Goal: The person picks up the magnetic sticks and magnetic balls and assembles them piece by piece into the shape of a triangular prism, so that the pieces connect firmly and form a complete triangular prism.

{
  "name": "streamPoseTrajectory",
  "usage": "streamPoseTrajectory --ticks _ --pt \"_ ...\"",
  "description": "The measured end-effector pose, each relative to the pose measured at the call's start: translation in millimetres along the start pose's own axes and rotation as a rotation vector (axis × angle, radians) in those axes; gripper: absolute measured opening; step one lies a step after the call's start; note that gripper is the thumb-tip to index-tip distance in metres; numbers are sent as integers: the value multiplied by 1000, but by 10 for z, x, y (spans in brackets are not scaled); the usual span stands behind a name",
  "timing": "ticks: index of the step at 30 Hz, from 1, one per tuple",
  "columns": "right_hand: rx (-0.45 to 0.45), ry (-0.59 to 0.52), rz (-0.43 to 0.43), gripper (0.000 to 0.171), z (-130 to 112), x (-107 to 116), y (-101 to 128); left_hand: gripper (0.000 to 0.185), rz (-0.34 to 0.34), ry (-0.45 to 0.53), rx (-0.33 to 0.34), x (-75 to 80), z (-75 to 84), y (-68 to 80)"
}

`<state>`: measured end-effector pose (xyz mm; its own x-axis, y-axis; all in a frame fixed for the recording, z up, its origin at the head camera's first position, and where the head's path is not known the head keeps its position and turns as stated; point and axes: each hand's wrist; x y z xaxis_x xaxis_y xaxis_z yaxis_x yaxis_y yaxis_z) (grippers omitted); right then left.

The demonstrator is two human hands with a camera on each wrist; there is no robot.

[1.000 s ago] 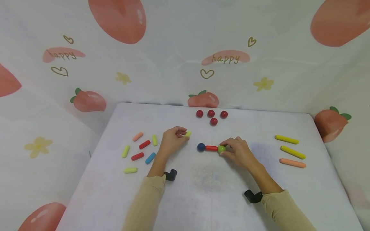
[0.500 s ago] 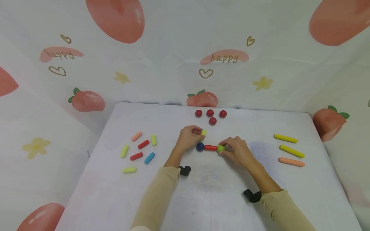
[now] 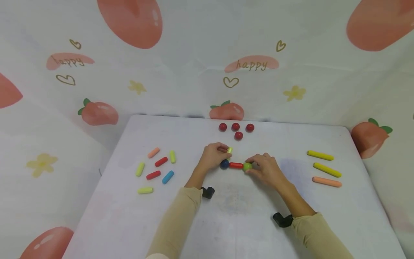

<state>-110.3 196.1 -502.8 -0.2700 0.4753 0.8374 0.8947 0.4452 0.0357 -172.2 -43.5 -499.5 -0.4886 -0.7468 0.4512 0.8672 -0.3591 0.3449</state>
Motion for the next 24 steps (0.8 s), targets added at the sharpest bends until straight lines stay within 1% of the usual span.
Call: streamPoseTrajectory --ticks 3,6,9,11,14,17,20,24 --pt "12 22 2 37 -1 -4 -8 36 -16 -22 19 5 4 23" --pt "21 52 9 38 -7 -10 -11 39 -30 -58 22 16 10 57" --pt "23 67 20 39 -12 -16 -5 42 -45 -101 12 30 22 115" --pt "28 69 25 39 -19 -23 -3 43 -52 -132 18 44 31 173" --pt "38 70 25 39 -30 -34 -4 42 -50 -194 37 53 48 266" --pt "41 63 14 40 -42 -28 -12 36 -32 -252 63 39 73 337" --pt "18 19 -32 41 -38 6 -28 30 -11 -296 90 4 104 374" --pt "-59 -123 -123 39 -8 95 -76 27 20 -315 112 -41 138 406"
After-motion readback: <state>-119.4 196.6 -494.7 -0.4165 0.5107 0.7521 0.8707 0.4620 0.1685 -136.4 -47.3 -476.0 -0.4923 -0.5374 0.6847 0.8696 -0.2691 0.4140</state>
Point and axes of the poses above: each hand's wrist, its own y-axis away from the middle knuckle, its own x-axis out of the back of the hand, z = x × y, and after that the axes turned 11 degrees about -z, right-handed
